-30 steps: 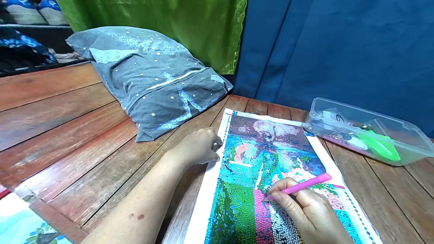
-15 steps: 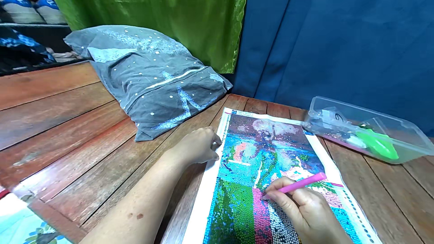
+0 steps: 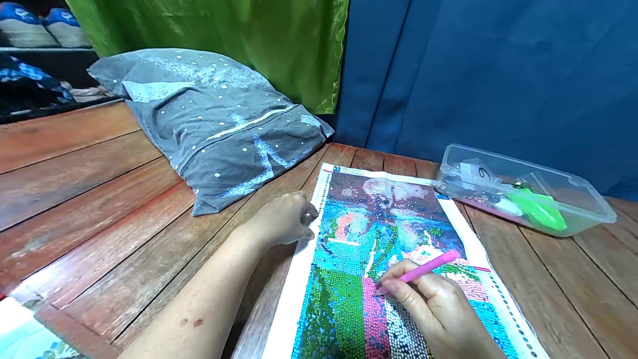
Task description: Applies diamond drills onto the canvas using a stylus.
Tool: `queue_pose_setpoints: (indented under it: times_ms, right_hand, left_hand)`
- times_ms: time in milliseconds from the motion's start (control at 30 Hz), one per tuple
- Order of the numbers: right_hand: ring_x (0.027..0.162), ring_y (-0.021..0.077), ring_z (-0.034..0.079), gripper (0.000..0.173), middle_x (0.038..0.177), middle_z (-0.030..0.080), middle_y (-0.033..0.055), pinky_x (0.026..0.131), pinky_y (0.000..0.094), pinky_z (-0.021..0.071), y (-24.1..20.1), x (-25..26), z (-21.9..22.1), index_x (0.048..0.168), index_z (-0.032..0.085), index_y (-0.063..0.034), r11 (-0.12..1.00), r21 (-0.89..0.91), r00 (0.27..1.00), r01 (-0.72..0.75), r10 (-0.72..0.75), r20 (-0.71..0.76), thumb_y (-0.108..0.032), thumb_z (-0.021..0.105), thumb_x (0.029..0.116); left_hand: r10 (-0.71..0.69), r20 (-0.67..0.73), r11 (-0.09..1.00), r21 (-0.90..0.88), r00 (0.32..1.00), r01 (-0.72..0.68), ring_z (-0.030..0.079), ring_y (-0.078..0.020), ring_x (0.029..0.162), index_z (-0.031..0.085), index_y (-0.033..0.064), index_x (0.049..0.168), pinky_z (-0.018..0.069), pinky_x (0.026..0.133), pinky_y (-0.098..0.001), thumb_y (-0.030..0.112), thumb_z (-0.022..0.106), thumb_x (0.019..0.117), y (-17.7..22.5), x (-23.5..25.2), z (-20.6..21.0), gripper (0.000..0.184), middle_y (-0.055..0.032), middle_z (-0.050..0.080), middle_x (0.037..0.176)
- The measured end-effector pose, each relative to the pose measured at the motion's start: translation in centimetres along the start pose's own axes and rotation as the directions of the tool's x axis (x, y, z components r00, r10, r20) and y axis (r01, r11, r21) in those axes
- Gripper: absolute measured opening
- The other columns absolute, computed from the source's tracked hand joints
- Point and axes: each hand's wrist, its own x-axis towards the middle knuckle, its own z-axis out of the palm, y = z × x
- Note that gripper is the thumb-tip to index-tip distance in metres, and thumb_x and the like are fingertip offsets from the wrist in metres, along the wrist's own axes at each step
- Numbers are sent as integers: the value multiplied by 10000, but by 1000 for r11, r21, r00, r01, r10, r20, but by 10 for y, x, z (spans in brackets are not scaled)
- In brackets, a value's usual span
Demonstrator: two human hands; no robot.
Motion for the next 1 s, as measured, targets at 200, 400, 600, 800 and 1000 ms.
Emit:
queue_pose_setpoints:
  times_ms: [200, 400, 600, 800, 1000]
  right_hand:
    - [695, -43, 599, 291, 789, 668, 0, 645, 104, 486, 1, -1, -12, 928, 695, -33, 994, 29, 994, -101, 102, -37, -246, 526, 1033]
    - [701, -44, 598, 292, 783, 665, 4, 652, 103, 483, 3, -6, -11, 933, 689, -29, 995, 39, 995, -95, 97, -30, -252, 530, 1034]
    - [697, -48, 586, 289, 776, 664, 4, 657, 94, 468, 3, -7, -9, 926, 693, -31, 996, 29, 997, -80, 80, -19, -240, 525, 1035]
    - [707, -45, 597, 294, 779, 668, 6, 669, 100, 480, 4, -7, -7, 926, 698, -34, 997, 22, 997, -80, 80, -22, -247, 527, 1035]
    - [705, -48, 595, 299, 779, 665, 0, 665, 97, 481, 4, -7, -7, 922, 695, -37, 995, 29, 996, -92, 92, -17, -259, 530, 1035]
  left_hand:
    - [-1, 1, 1000, -2, 1000, 1, 612, -289, 1124, 679, 63, 1310, 495, 973, -473, 174, 771, 927, -1, 1, 0, 410, -153, 600, 1306]
    - [5, -8, 1000, -1, 1000, -5, 619, -283, 1093, 687, 66, 1301, 500, 960, -461, 181, 771, 929, -2, 0, 1, 398, -151, 608, 1296]
    - [-3, -8, 1000, -5, 1000, 3, 620, -290, 1104, 695, 70, 1286, 500, 962, -475, 182, 763, 936, -2, 1, 1, 374, -153, 601, 1324]
    - [40, 11, 999, 26, 999, -40, 609, -296, 1152, 680, 58, 1310, 486, 995, -477, 198, 749, 948, -3, -1, 0, 395, -161, 596, 1334]
    - [52, 26, 998, 38, 998, -53, 593, -286, 1183, 667, 48, 1330, 474, 1016, -454, 235, 780, 924, -1, -3, -1, 461, -159, 587, 1348]
